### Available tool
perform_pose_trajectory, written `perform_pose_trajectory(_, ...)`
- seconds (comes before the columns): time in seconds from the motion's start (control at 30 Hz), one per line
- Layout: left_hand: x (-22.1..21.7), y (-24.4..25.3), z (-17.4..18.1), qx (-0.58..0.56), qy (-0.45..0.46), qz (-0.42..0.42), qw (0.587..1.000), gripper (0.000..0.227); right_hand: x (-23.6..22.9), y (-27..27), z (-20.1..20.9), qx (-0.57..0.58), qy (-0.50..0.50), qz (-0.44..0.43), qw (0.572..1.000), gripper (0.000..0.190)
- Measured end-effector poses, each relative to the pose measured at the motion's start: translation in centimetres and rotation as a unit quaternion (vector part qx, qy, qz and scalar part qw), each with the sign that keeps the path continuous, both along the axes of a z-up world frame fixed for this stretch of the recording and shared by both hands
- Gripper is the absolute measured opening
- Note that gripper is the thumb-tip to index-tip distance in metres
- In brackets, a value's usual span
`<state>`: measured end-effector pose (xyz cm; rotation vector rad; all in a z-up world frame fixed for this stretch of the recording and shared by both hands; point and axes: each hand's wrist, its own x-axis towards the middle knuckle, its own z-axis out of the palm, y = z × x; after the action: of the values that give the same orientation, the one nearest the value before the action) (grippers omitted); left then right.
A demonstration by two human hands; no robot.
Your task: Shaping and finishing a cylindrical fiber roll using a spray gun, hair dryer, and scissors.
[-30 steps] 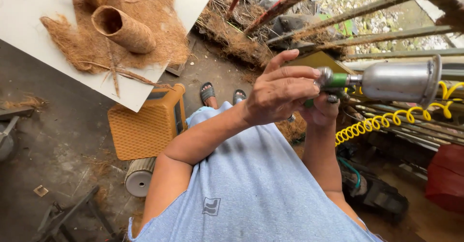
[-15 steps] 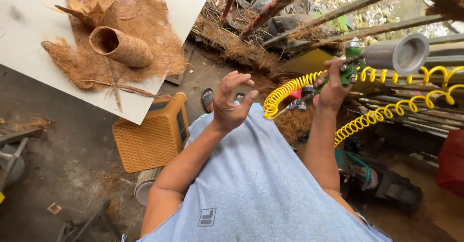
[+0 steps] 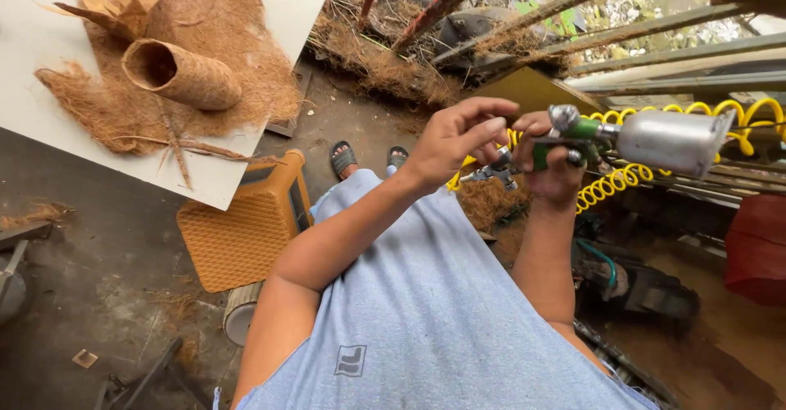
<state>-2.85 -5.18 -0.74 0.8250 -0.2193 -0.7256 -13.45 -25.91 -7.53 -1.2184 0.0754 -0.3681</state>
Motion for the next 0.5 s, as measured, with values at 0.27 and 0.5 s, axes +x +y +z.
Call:
perform_pose_trajectory(0.27, -1.0, -2.0, 2.7, -0.002, -0.178, 0.092, 0.980, 0.026, 1.4, 2.8, 4.7, 0.016, -0.044, 0.135, 0.990, 0.063)
perform_pose_trajectory(0.5, -0.4, -2.2, 0.8, 0.028, -0.195, 0.121, 0.973, 0.028, -1.1, 0.1, 2.1, 0.035, -0.044, 0.115, 0.992, 0.059)
